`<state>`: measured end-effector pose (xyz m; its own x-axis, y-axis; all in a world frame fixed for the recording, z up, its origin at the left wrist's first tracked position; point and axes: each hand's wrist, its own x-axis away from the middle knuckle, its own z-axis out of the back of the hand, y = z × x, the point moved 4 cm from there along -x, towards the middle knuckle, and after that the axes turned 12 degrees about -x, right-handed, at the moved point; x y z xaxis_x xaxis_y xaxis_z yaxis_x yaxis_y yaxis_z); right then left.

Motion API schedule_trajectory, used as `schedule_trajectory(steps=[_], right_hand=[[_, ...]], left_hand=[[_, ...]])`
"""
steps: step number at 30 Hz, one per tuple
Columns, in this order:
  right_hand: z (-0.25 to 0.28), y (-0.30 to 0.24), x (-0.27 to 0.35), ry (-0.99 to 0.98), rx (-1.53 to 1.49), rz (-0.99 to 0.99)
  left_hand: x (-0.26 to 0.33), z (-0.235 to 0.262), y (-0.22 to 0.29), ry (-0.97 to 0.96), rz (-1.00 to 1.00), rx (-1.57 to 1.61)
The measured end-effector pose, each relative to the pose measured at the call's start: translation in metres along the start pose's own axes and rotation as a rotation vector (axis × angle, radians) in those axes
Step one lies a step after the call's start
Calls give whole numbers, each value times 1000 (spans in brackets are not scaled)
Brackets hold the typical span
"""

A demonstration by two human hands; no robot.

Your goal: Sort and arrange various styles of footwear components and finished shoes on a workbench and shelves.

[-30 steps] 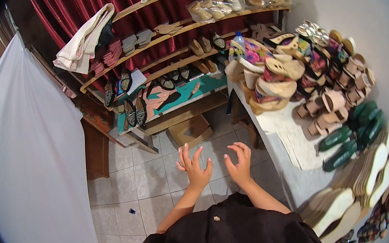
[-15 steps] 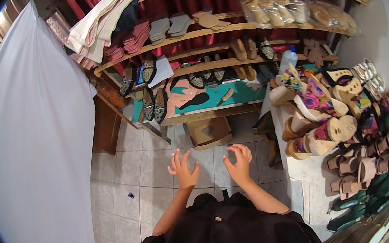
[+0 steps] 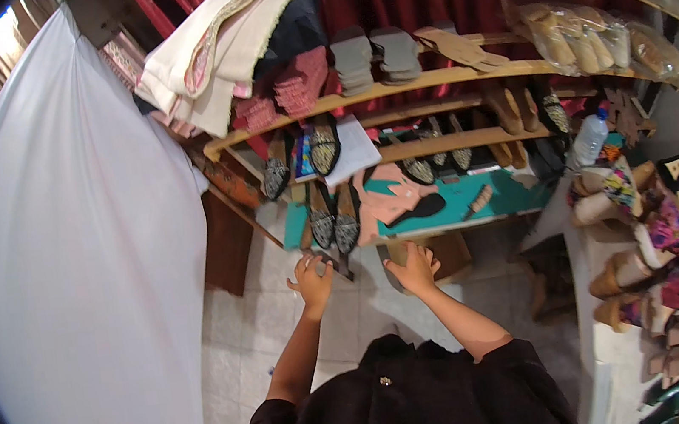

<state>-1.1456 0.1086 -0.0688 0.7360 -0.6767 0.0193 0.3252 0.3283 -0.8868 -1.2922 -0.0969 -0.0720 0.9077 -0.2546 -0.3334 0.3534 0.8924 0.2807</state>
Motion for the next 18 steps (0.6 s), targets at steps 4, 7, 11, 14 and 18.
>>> schedule_trajectory(steps=[4, 7, 11, 14, 18], right_hand=[[-96, 25, -85, 61, -171, 11], [-151, 13, -122, -84, -121, -102], [-197, 9, -170, -80, 1, -250], [-219, -1, -197, -78, 66, -323], [-241, 0, -210, -126, 205, -385]], left_hand=[[-88, -57, -33, -184, -11, -117], [-135, -90, -63, -330, 44, -208], [-186, -127, -60, -450, 89, -233], [-204, -157, -64, -560, 144, -203], [-208, -175, -53, -589, 143, -96]])
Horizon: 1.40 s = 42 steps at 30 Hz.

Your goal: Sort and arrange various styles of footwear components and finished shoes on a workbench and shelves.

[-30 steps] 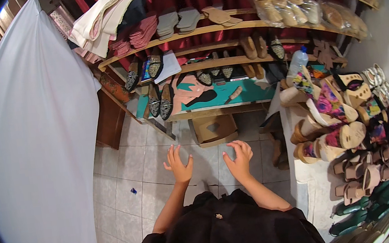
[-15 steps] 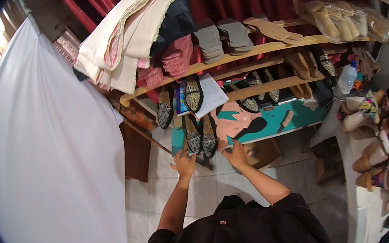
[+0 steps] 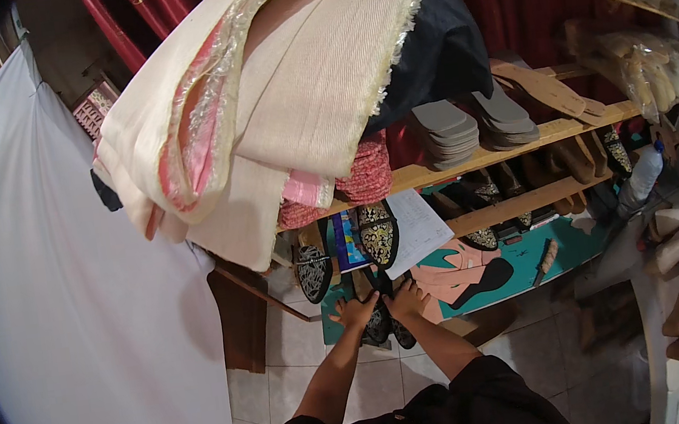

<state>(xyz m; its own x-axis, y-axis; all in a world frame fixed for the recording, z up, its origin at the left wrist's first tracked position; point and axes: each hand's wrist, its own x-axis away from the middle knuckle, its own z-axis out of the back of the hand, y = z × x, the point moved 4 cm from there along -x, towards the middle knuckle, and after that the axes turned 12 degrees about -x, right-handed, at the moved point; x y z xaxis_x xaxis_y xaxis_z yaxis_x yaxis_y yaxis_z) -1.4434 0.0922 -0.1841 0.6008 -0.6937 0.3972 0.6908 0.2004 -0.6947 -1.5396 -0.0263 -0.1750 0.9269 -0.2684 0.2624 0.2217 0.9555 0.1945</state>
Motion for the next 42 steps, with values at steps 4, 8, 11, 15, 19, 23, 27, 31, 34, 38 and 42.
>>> schedule_trajectory(steps=[4, 8, 11, 15, 19, 23, 27, 31, 34, 38, 42], right_hand=[[-7, 9, -13, 90, 123, -5], [-2, 4, -12, 165, 194, 75], [12, 1, 4, 164, 178, 191], [36, -6, 27, 166, 129, 251], [63, 2, 66, 216, 76, 244], [91, 28, 121, 223, 37, 164], [111, 65, 173, 272, 63, 82], [140, 106, 224, 416, 28, -23], [164, 144, 261, 511, -11, -159], [219, 177, 332, 724, -109, -217], [260, 223, 415, 912, -122, -356]], left_hand=[[-3, 8, 14, -51, -26, -111], [-16, 2, 7, -18, -109, -131], [-10, -3, 0, 159, -122, -133], [16, 9, 1, 277, -231, -99], [64, 26, 4, 239, -283, -27], [120, 29, 1, 177, -336, -42], [172, 20, 12, -5, -412, -4], [224, 9, 46, -141, -560, -25], [254, -13, 76, -197, -752, -141], [325, -11, 138, -117, -954, -9], [422, -5, 178, -152, -1200, -1]])
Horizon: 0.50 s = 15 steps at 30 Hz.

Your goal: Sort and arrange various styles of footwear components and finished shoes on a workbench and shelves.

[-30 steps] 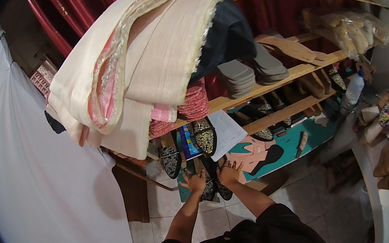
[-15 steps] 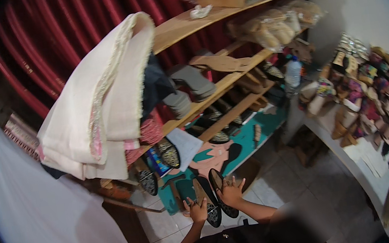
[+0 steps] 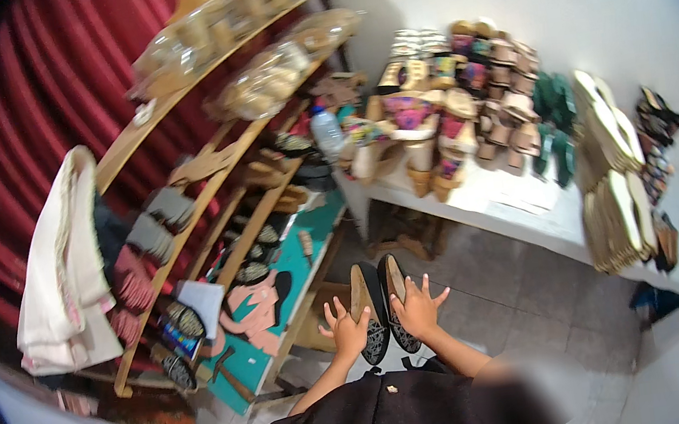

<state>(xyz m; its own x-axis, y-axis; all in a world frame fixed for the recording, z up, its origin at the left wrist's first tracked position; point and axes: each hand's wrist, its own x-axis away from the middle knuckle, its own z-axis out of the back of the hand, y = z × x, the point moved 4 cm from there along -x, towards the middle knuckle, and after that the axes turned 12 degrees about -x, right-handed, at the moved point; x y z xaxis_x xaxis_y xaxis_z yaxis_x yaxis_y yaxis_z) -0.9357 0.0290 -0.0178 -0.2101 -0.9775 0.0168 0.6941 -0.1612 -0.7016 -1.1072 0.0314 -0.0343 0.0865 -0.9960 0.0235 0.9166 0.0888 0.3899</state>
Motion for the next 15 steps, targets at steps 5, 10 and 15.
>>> schedule_trajectory(steps=[5, 10, 15], right_hand=[[114, 83, 27, 274, -4, -135], [208, 164, 75, 525, 9, -287], [276, 226, 137, 736, 5, -472]], left_hand=[[20, -39, 131, -95, -216, 26], [58, -85, 253, -174, -530, 53], [111, -113, 356, -307, -809, 80]])
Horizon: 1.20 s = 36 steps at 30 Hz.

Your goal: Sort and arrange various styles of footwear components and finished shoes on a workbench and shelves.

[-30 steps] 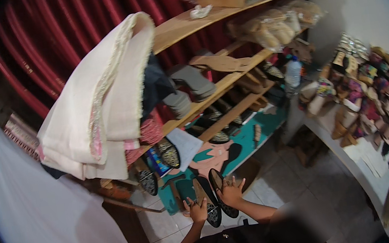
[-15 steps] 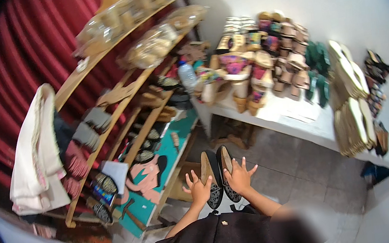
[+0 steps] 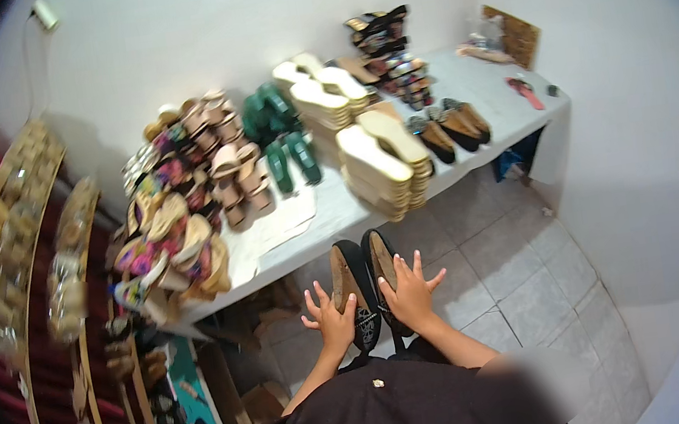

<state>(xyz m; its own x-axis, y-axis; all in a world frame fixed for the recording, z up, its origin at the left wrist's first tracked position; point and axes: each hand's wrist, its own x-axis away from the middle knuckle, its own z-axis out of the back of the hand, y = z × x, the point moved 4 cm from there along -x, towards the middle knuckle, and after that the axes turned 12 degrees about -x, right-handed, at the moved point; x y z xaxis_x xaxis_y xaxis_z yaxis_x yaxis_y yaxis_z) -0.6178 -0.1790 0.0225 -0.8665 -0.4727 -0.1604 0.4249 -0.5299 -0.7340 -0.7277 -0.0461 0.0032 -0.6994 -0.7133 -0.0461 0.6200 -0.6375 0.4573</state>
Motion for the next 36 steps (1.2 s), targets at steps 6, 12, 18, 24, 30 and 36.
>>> schedule_trajectory(steps=[6, 12, 18, 24, 30, 36], right_hand=[[78, 61, 8, 276, -15, -254], [146, 118, -7, 534, 59, -393], [213, 169, -70, 663, 100, -403], [273, 222, -166, 689, 195, -415], [312, 259, -265, 645, 247, -385], [324, 314, -348, 552, 224, -421]], left_hand=[[-22, -38, 103, -180, -328, 65], [-45, -83, 208, -243, -602, 135], [-96, -126, 313, -241, -740, 190], [-160, -170, 413, -180, -743, 257], [-226, -200, 484, -136, -692, 229], [-287, -240, 534, -107, -634, 101]])
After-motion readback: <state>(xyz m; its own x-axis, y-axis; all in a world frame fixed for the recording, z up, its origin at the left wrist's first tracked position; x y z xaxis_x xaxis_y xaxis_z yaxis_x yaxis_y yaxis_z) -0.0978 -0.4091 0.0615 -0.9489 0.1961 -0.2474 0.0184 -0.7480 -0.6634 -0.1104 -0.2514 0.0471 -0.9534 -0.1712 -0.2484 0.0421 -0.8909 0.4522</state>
